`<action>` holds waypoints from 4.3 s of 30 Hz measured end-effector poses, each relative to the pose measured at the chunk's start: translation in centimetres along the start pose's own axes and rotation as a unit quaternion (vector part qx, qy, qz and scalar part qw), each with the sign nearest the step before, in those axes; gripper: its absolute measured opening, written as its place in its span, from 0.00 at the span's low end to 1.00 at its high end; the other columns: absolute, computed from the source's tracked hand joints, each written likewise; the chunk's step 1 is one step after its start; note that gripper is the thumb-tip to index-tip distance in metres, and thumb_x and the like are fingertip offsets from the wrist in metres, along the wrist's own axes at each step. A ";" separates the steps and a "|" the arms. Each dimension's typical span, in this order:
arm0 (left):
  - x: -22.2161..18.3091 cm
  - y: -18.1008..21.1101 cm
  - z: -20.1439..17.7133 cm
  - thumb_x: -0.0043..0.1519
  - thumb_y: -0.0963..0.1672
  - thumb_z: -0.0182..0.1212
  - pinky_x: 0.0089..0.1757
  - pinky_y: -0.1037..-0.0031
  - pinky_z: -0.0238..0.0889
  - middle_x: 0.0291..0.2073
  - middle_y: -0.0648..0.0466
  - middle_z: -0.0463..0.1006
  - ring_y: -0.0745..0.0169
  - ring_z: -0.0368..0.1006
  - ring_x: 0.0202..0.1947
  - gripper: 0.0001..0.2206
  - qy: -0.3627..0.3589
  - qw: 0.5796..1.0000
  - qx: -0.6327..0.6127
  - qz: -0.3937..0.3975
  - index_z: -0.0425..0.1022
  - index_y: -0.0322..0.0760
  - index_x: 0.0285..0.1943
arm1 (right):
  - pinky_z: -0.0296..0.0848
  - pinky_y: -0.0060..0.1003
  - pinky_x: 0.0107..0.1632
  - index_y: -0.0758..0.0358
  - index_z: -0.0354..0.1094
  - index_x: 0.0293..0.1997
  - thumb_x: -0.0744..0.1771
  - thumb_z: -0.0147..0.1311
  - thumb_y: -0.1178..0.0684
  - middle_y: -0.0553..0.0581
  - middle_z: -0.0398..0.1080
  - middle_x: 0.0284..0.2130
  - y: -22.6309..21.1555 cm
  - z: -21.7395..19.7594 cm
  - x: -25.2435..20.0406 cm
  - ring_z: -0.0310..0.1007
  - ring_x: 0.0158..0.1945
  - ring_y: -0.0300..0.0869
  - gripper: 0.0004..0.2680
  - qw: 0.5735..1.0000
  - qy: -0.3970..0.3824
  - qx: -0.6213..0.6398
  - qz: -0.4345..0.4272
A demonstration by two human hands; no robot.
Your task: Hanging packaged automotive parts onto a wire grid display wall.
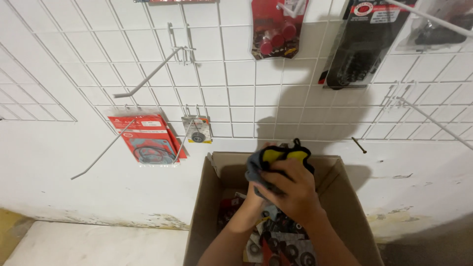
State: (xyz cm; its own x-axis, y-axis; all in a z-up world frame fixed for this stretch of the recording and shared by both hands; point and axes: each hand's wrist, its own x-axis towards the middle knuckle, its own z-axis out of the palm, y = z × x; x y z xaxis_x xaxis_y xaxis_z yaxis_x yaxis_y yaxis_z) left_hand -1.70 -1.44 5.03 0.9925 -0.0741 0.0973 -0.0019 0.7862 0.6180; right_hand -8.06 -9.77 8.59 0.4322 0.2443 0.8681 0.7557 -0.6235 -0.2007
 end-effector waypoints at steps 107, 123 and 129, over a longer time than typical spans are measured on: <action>-1.8 0.9 -2.1 0.67 0.49 0.57 0.48 0.76 0.64 0.47 0.48 0.77 0.64 0.70 0.46 0.19 -0.046 0.991 0.078 -0.099 0.72 0.30 0.61 | 0.70 0.41 0.44 0.66 0.74 0.30 0.59 0.70 0.56 0.56 0.75 0.34 -2.4 -2.3 -2.0 0.71 0.37 0.47 0.08 0.993 -0.007 -0.086 0.084; -1.4 0.5 -1.6 0.67 0.50 0.58 0.49 0.74 0.65 0.48 0.46 0.77 0.62 0.70 0.47 0.22 -0.024 0.986 0.080 -0.144 0.71 0.31 0.64 | 0.73 0.38 0.39 0.64 0.76 0.36 0.62 0.68 0.54 0.59 0.77 0.39 -0.1 -0.9 -3.0 0.74 0.38 0.45 0.07 0.989 0.003 -0.130 0.074; -1.1 0.1 -1.5 0.67 0.51 0.58 0.49 0.74 0.65 0.48 0.45 0.77 0.61 0.70 0.48 0.23 -0.015 0.984 0.075 -0.160 0.70 0.31 0.65 | 0.77 0.43 0.50 0.67 0.74 0.37 0.62 0.69 0.56 0.64 0.76 0.46 -0.1 -0.8 -3.4 0.76 0.47 0.50 0.08 0.981 0.057 -0.146 0.111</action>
State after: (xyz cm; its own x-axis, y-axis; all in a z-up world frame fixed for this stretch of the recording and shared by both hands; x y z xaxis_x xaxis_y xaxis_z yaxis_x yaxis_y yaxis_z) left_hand -2.58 -0.33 3.80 0.9413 -0.3229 -0.0983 0.2891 0.6208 0.7287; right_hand -9.98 -11.13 6.02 0.5001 0.0046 0.8659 0.4692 -0.8419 -0.2665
